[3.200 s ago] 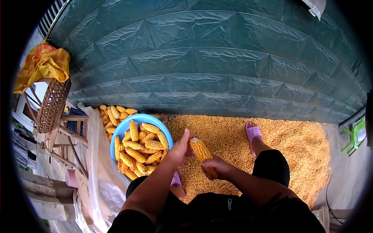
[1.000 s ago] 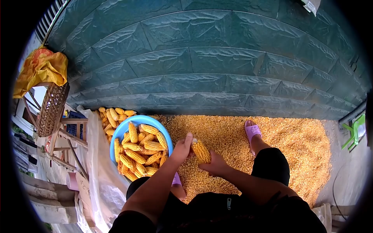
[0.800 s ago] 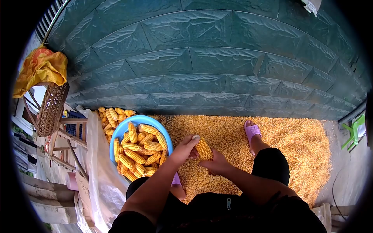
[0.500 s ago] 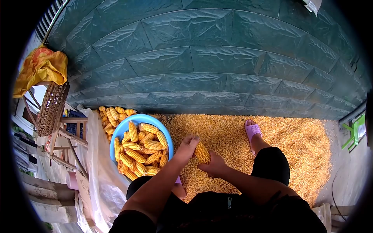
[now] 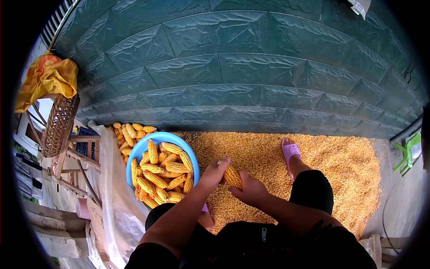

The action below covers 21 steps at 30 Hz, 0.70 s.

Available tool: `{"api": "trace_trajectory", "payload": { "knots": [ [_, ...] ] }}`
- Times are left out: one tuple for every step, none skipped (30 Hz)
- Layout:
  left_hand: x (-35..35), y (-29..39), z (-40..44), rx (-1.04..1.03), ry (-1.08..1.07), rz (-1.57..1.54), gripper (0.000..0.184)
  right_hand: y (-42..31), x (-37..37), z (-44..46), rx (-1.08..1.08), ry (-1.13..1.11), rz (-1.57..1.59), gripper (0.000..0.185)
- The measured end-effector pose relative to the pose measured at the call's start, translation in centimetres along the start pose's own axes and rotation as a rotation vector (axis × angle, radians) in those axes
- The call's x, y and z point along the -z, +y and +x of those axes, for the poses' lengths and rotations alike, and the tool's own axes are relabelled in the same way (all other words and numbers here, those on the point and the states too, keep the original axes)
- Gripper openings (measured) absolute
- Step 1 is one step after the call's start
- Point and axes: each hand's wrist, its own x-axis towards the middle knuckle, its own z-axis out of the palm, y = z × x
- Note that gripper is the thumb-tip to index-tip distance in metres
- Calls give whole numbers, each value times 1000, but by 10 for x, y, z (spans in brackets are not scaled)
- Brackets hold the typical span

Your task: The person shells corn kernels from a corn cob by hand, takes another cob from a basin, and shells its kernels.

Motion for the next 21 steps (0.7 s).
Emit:
{"api": "trace_trajectory", "payload": {
  "knots": [
    [-1, -2, 2, -38, 35, 56, 66, 2, -2, 0, 0, -1, 0, 55],
    [-1, -4, 3, -75, 71, 113, 61, 4, -4, 0, 10, 9, -6, 55],
    [-1, -4, 1, -75, 72, 112, 61, 5, -6, 1, 21, 20, -13, 55],
    [1, -3, -2, -158, 71, 153, 57, 5, -6, 1, 22, 20, -14, 55],
    [3, -2, -3, -243, 70, 195, 53, 6, -6, 1, 29, 15, 0, 55],
    [5, -4, 0, -245, 69, 196, 53, 6, -5, 2, 35, 11, 14, 55],
    [9, -6, 5, -294, 91, 230, 52, 5, -4, 2, 35, 13, 14, 55],
    [11, -9, 8, -343, 113, 264, 51, 3, -2, 2, 26, -4, 46, 56],
    [10, -5, 4, -343, 113, 265, 51, 2, 0, 3, 17, -21, 77, 57],
    [10, 1, -1, -304, 95, 219, 51, 1, 1, 4, 17, -20, 77, 57],
    [9, 4, -4, -264, 76, 172, 52, 1, 2, 4, 2, -21, 115, 57],
    [9, 4, -3, -265, 74, 173, 52, 1, 3, 5, -14, -23, 153, 58],
    [9, 3, -1, -228, 60, 97, 52, 0, 5, 4, -15, -21, 153, 58],
    [9, 2, 0, -191, 47, 21, 53, -1, 8, 4, -24, -25, 213, 58],
    [9, 2, 0, -193, 47, 21, 53, -2, 9, 3, -33, -30, 272, 58],
    [10, 3, -1, -213, -22, -99, 52, 2, 7, 5, -32, -28, 271, 58],
    [10, 4, -1, -232, -91, -220, 52, 8, 1, 7, -3, -22, 305, 58],
    [10, 4, 0, -234, -91, -221, 52, 8, 0, 8, 25, -16, 339, 58],
    [10, 3, 1, -208, -98, -300, 52, 9, 0, 8, 26, -17, 339, 58],
    [10, 3, 2, -181, -104, -378, 52, 9, 1, 8, 15, -14, 295, 59],
    [8, 4, 0, -180, -103, -378, 52, 6, 4, 7, 4, -12, 251, 60]
  ]
}}
